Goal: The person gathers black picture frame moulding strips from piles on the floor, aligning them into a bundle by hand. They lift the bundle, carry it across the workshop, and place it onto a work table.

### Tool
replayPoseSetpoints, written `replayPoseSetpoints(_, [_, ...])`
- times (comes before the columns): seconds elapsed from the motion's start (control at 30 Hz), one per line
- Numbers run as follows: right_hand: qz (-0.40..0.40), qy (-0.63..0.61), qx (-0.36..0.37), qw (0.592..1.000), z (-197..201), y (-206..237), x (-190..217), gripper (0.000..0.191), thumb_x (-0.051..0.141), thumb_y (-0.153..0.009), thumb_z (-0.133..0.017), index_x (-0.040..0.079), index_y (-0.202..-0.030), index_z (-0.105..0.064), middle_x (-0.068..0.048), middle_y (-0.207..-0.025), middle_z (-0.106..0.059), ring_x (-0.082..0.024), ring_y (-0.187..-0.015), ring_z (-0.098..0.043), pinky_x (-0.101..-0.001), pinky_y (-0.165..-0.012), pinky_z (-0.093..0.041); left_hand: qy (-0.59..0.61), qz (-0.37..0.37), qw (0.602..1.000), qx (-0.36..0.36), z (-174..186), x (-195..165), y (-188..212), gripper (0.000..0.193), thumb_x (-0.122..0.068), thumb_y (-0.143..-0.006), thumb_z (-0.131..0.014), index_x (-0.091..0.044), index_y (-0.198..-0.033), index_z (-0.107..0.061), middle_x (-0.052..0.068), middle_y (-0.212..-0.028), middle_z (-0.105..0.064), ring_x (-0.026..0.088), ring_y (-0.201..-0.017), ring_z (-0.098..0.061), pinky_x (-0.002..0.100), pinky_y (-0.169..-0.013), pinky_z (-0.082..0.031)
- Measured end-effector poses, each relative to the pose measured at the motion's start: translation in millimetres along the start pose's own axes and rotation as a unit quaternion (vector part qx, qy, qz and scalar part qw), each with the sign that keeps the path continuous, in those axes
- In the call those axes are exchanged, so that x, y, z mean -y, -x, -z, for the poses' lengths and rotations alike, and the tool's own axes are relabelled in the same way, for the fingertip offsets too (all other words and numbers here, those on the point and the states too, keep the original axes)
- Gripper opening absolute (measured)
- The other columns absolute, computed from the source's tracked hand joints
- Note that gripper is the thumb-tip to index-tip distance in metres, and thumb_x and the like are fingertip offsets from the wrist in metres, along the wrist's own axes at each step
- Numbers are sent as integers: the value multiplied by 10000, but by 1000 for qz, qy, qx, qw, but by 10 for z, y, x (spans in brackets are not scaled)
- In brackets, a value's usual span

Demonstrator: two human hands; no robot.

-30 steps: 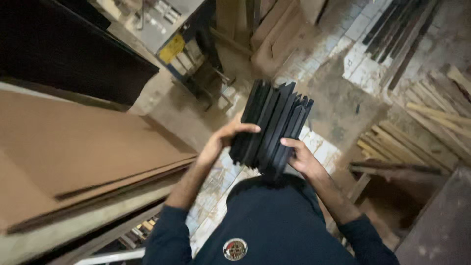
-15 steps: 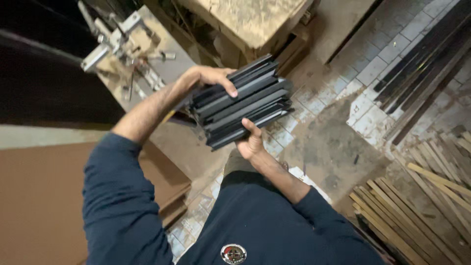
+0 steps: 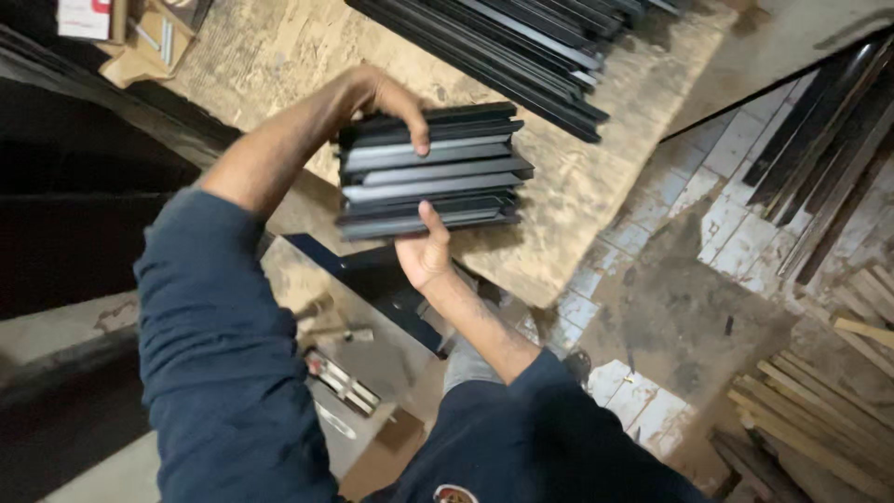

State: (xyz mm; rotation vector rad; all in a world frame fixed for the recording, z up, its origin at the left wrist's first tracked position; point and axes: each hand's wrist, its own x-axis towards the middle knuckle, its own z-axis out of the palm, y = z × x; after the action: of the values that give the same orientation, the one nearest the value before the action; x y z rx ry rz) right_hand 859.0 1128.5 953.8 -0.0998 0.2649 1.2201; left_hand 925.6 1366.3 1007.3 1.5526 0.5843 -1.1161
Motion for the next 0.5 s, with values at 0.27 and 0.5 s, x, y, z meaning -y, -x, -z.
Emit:
replayPoseSetpoints(0.27, [-63,-118,-160,978,-815,-1496,-159,840,493,-852,-847,-74,-1379,-521,-209,-1347,-566,-359,-1241,-538,-475,-1134,-447,-456,51,888,-35,1113,-660,-536,788,-217,-601,-945,-126,-1332,-664,158,-1395,-573,368,-1242,-548,509,-992,-489])
replayPoseSetpoints(0.5, [-141,-83,-184,969,-1034,-1587,-67,1025,667,-809,-801,-159,-1342,-516,-276,-1340,-574,-384,-1252,-557,-466,-1176,-434,-591,9,757,-278,1190,-560,-488,716,-163,-583,-963,-157,-1259,-728,149,-1229,-746,331,-1152,-683,457,-926,-563])
